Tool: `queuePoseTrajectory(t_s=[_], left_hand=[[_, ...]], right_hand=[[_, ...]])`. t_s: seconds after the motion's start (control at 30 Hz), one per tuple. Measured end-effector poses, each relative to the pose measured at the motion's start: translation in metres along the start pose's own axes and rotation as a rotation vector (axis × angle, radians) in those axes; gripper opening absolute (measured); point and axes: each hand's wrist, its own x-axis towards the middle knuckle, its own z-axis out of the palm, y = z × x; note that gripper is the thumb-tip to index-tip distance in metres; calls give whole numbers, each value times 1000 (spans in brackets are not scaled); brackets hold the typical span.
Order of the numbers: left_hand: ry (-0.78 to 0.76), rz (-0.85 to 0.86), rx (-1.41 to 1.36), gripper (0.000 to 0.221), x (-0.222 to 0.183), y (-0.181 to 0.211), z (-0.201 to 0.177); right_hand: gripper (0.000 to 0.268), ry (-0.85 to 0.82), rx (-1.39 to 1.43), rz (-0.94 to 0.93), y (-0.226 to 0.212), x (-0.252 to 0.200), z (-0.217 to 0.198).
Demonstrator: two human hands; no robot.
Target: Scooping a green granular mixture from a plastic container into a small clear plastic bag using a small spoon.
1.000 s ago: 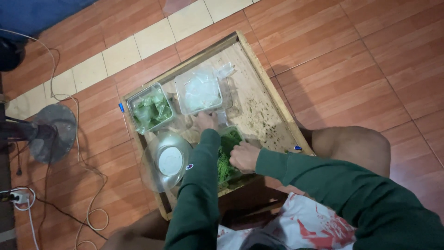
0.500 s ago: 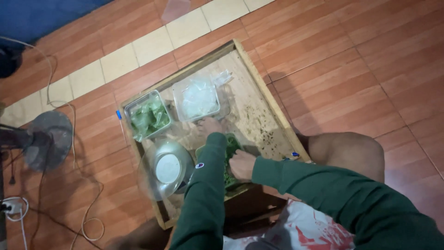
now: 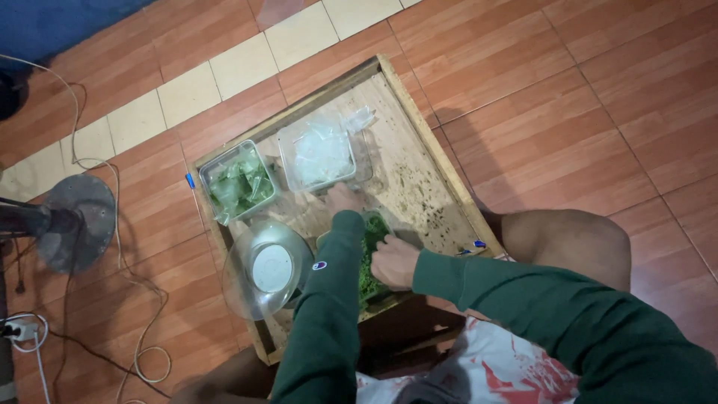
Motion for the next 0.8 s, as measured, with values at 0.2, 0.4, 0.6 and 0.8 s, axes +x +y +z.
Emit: queuePoseTrajectory(t_s=[0.2,0.4,0.6,0.8], left_hand=[[-32,160,-135,22,-58,15,-81],[34,350,-262,43,-135,-24,-164],[-63,393,-757,33,-206,-77,-214],[-178,300,-1212,64,-231,-95,-203]], right_hand=[[26,-21,-8,1,-3,14,-41],[15,-247,112,87,4,20,-10],[56,-569,31,334,8,13,-16],[50,-319,-28,218,14,2,-49]])
